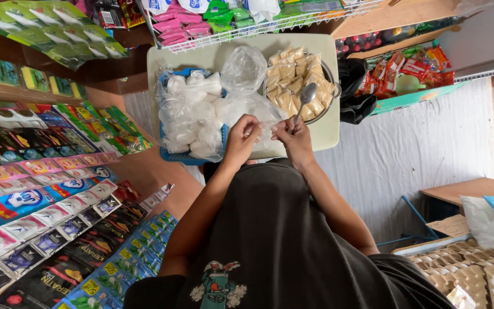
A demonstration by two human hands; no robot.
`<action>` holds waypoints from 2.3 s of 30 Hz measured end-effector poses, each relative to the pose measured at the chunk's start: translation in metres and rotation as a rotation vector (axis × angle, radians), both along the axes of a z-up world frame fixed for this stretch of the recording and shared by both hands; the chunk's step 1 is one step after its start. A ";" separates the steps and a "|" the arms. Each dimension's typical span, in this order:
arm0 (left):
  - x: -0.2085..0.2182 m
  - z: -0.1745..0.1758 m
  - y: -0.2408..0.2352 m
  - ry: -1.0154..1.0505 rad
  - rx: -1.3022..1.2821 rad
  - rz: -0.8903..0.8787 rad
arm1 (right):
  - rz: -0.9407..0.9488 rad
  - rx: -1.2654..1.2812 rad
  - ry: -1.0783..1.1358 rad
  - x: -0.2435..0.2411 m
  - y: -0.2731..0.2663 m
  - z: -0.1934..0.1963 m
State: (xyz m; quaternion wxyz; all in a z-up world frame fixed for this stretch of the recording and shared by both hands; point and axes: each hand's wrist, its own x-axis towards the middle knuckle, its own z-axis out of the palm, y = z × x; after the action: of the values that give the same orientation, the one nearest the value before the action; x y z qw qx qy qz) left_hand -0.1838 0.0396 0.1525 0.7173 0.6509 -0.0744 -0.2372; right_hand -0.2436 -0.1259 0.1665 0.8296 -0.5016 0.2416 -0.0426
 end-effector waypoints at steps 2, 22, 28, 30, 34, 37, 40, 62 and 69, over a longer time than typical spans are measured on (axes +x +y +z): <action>0.004 0.005 0.000 0.073 -0.050 0.047 | 0.041 -0.081 0.024 0.000 0.003 -0.002; 0.001 0.015 0.008 0.505 -0.679 0.169 | 0.003 0.557 -0.001 0.006 0.005 0.000; -0.001 -0.002 0.023 0.543 -0.640 0.181 | 0.289 0.135 -0.034 0.002 0.004 -0.021; -0.003 -0.042 0.029 0.282 -0.188 0.109 | 0.357 -0.287 0.266 0.006 0.000 -0.029; -0.016 -0.130 0.029 0.273 0.227 0.062 | 0.306 -0.517 0.267 -0.015 -0.025 -0.130; -0.020 -0.141 0.021 -0.229 0.667 0.089 | 0.342 -0.967 0.212 -0.022 -0.028 -0.178; -0.005 -0.099 0.000 -0.320 0.846 0.129 | 0.396 -1.014 0.157 -0.023 -0.027 -0.200; 0.049 -0.062 0.015 -0.232 0.444 -0.124 | 0.389 -1.148 0.392 -0.003 -0.030 -0.170; 0.044 -0.053 0.026 -0.163 0.320 -0.107 | 0.330 -1.227 0.314 -0.004 -0.027 -0.161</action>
State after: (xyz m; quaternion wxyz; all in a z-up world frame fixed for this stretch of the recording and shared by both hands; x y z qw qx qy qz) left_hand -0.1399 0.0659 0.0993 0.5825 0.7689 -0.1280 -0.2303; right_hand -0.2477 -0.1529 0.0057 0.3432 -0.9146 0.2117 0.0288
